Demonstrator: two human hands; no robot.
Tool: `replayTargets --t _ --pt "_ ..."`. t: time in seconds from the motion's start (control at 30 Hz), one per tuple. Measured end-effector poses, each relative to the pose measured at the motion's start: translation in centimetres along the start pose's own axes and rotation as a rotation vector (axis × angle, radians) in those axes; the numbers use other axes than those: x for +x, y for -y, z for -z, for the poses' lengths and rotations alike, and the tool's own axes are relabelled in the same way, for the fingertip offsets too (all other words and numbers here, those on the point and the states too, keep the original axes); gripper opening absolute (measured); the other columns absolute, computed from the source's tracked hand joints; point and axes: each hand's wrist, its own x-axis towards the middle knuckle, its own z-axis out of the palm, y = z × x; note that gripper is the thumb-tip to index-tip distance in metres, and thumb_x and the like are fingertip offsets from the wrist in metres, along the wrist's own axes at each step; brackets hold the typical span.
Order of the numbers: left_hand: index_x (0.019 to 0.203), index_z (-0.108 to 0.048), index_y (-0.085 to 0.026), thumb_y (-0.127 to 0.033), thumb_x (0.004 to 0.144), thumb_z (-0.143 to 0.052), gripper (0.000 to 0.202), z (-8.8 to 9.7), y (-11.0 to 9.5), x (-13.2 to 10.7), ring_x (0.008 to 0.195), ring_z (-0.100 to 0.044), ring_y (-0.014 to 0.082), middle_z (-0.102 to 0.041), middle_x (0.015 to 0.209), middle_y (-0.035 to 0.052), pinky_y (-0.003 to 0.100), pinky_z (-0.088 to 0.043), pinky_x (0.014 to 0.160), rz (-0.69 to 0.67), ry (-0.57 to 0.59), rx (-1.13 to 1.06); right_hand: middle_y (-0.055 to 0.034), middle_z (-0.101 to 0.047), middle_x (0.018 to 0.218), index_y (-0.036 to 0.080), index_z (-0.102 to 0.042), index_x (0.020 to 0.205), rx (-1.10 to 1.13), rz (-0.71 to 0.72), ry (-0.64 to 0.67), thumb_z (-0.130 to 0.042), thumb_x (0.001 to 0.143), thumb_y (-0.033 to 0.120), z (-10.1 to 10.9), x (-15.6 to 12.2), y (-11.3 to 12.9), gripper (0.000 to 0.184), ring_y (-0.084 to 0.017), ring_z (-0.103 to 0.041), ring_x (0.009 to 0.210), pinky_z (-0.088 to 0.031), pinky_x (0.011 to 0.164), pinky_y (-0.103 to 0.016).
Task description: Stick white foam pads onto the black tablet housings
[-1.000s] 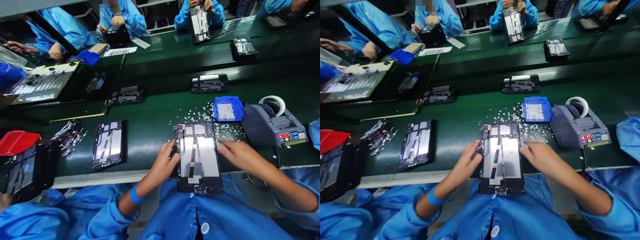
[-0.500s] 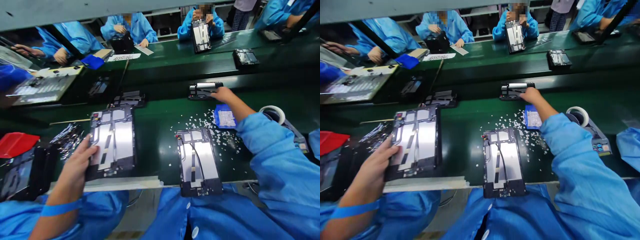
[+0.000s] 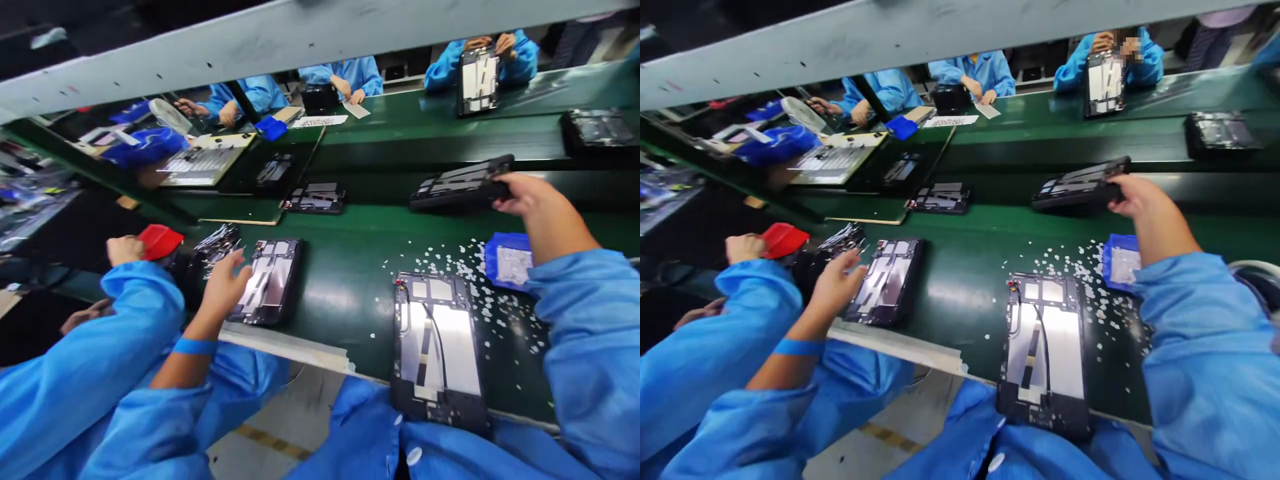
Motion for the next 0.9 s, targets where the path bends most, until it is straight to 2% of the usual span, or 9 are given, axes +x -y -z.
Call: replayTargets --t 0.07,0.2,0.27,0.33,0.5,0.6,0.7,0.8,0.9 --pt "0.134 -0.062 -0.018 -0.042 0.078 -0.080 0.063 -2.9 -3.8 -3.0 0.104 -0.069 0.0240 -0.072 0.118 0.0088 0.035 -0.058 0.089 0.046 0.126 -0.301 -0.0019 -0.056 0.066 0.020 -0.046 0.071 0.224 -0.065 0.015 -0.063 0.091 0.032 -0.6 -3.3 1.2 0.029 -0.009 -0.051 0.058 -0.033 0.052 -0.025" --pt "0.145 -0.054 -0.018 -0.057 0.077 -0.086 0.085 -10.7 -12.4 -11.1 0.109 -0.073 0.0301 -0.066 0.138 0.0215 0.044 -0.061 0.091 0.240 0.720 -0.840 -0.0025 -0.067 0.089 0.020 -0.057 0.092 0.400 -0.049 0.058 -0.067 0.082 0.040 -2.7 -15.4 0.9 0.024 -0.013 -0.060 0.069 -0.044 0.050 -0.024" --pt "0.147 -0.052 -0.022 -0.063 0.078 -0.084 0.086 -14.1 -15.8 -14.6 0.120 -0.070 0.0324 -0.065 0.142 0.0201 0.048 -0.059 0.100 0.233 0.831 -1.001 -0.0049 -0.071 0.102 0.021 -0.061 0.103 0.526 0.002 0.105 -0.071 0.079 0.048 -3.7 -22.8 -0.3 0.038 -0.017 -0.064 0.079 -0.048 0.052 -0.025" --pt "0.142 -0.056 -0.022 -0.067 0.080 -0.081 0.081 -16.2 -17.9 -17.1 0.122 -0.069 0.0321 -0.066 0.141 0.0166 0.048 -0.059 0.101 0.202 0.791 -1.078 -0.0079 -0.072 0.110 0.021 -0.062 0.111 0.542 -0.009 0.187 -0.073 0.082 0.056 -3.7 -29.7 -2.1 0.046 -0.021 -0.067 0.088 -0.056 0.062 -0.029" --pt "0.128 -0.067 -0.016 -0.052 0.077 -0.085 0.064 -16.0 -17.2 -18.7 0.107 -0.072 0.0295 -0.075 0.121 0.0118 0.040 -0.062 0.088 0.211 0.751 -0.968 -0.0111 -0.071 0.106 0.025 -0.058 0.131 0.505 -0.043 0.477 -0.076 0.077 0.079 1.1 -39.2 -8.0 0.079 -0.025 -0.069 0.087 -0.059 0.076 -0.037" --pt "0.121 -0.069 -0.014 -0.046 0.078 -0.081 0.055 -15.8 -15.2 -17.9 0.093 -0.073 0.0278 -0.078 0.102 0.0105 0.039 -0.061 0.082 0.221 0.933 -0.785 -0.0095 -0.067 0.108 0.032 -0.044 0.152 0.518 -0.109 0.510 -0.063 0.085 0.084 4.3 -40.5 -11.1 0.087 -0.024 -0.067 0.085 -0.057 0.075 -0.038" --pt "0.125 -0.066 -0.015 -0.044 0.084 -0.072 0.051 -16.9 -14.1 -17.5 0.108 -0.072 0.0302 -0.076 0.116 0.0123 0.041 -0.058 0.093 0.041 1.047 -0.632 -0.0063 -0.063 0.101 0.031 -0.045 0.154 0.328 -0.152 0.512 -0.066 0.092 0.069 4.9 -40.8 -13.1 0.075 -0.020 -0.064 0.084 -0.054 0.074 -0.033" --pt "0.127 -0.063 -0.018 -0.040 0.090 -0.064 0.043 -17.9 -13.6 -17.5 0.121 -0.067 0.0317 -0.071 0.128 0.0131 0.043 -0.053 0.102 -0.244 0.961 -0.286 -0.0085 -0.063 0.109 0.027 -0.051 0.150 0.015 -0.139 0.420 -0.068 0.093 0.062 4.6 -41.1 -14.0 0.069 -0.022 -0.065 0.089 -0.054 0.077 -0.034" --pt "0.116 -0.062 -0.017 -0.048 0.094 -0.062 0.038 -17.8 -13.2 -17.5 0.092 -0.071 0.0327 -0.073 0.098 0.0120 0.043 -0.055 0.082 -0.325 0.833 0.174 -0.0086 -0.066 0.111 0.027 -0.062 0.142 -0.247 -0.091 0.465 -0.063 0.096 0.058 5.2 -40.9 -13.8 0.055 -0.024 -0.067 0.093 -0.055 0.080 -0.036"
